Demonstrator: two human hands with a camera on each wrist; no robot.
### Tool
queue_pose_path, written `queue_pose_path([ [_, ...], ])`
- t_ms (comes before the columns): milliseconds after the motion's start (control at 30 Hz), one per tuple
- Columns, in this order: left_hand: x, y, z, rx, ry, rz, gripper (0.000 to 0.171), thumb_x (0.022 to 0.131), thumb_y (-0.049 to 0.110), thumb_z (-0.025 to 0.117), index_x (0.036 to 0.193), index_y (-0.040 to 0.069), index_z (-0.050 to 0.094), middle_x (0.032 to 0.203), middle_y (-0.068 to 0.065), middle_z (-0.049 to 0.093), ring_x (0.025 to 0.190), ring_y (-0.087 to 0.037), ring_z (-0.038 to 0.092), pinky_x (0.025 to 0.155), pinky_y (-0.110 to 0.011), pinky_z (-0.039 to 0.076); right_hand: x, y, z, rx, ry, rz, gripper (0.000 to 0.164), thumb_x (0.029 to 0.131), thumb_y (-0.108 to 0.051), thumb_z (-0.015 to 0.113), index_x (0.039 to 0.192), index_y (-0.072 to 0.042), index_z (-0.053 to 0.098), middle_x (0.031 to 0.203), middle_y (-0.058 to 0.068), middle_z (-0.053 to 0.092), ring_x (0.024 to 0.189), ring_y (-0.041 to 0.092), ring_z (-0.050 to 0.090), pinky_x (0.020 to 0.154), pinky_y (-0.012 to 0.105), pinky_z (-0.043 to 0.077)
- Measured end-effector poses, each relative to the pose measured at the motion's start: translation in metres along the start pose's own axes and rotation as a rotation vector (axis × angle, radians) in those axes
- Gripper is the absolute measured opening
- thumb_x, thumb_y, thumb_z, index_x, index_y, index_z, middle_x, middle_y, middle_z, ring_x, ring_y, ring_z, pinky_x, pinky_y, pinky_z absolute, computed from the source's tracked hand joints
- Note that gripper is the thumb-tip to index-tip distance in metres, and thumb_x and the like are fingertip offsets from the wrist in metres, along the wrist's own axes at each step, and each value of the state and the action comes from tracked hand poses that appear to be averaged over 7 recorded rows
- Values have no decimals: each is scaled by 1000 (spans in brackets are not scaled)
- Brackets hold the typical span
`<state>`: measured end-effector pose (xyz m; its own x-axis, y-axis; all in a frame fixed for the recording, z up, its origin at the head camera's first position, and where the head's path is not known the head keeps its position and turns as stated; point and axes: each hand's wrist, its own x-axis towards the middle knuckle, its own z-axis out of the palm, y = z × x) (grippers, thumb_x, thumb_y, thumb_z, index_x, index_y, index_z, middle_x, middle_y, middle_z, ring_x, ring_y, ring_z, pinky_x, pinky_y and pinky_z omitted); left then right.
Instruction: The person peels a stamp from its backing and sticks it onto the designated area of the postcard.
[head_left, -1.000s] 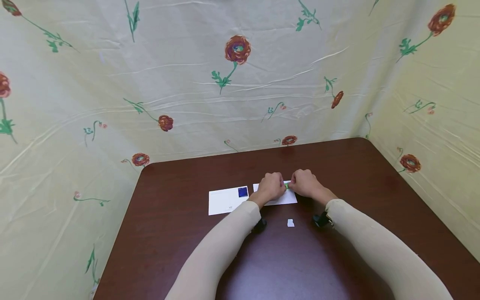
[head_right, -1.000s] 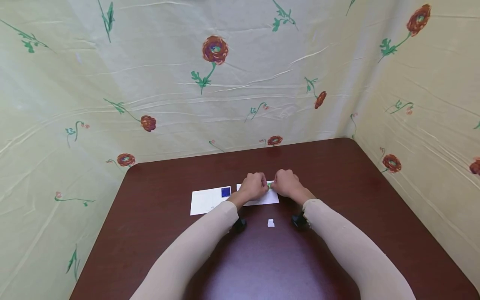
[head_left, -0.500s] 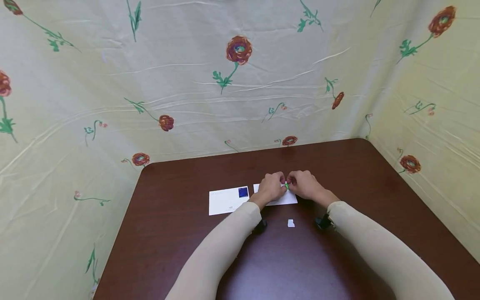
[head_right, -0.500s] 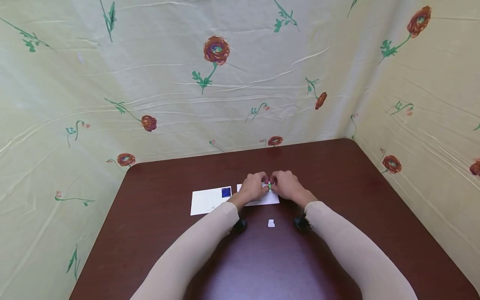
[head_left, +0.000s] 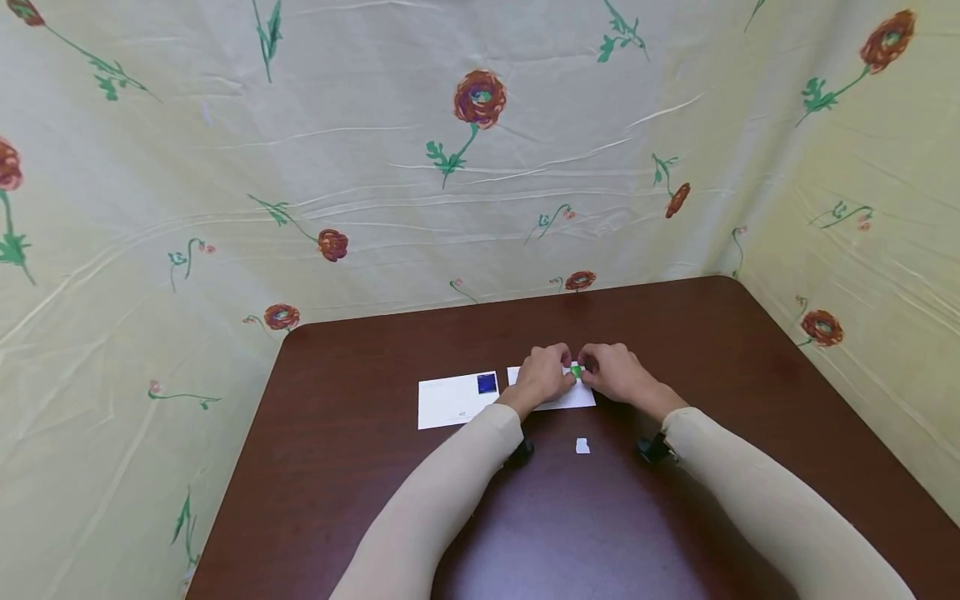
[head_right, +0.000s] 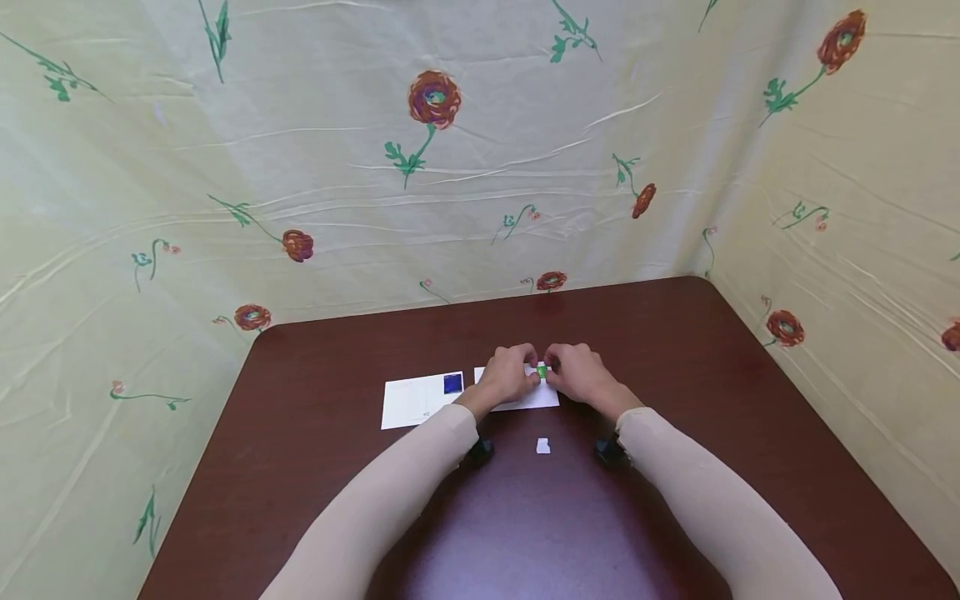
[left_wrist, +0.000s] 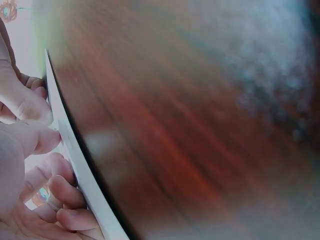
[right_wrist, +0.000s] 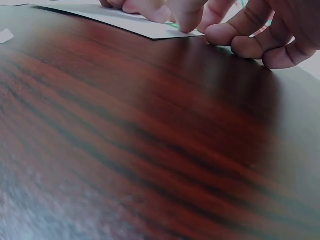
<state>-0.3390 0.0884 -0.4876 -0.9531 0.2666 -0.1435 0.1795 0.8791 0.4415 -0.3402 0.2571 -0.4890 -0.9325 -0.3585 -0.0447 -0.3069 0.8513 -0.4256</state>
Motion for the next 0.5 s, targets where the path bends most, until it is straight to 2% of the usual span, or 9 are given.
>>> queue_pose_path([
  [300, -3, 1, -2, -5, 4, 2, 23, 88, 30, 73, 105, 18, 64, 94, -2, 65, 74, -20, 59, 63, -30, 45, -2, 0, -3, -8, -17, -33, 28, 88, -23, 73, 113, -11, 70, 87, 3, 66, 71, 18, 56, 63, 30, 48],
  [500, -5, 3, -5, 1, -43, 10, 34, 87, 32, 76, 113, 13, 64, 103, -5, 67, 80, -18, 60, 71, -31, 50, -4, -2, -7, -14, -54, -34, 30, 88, -24, 73, 114, -11, 68, 85, 2, 64, 69, 17, 55, 61, 29, 48],
])
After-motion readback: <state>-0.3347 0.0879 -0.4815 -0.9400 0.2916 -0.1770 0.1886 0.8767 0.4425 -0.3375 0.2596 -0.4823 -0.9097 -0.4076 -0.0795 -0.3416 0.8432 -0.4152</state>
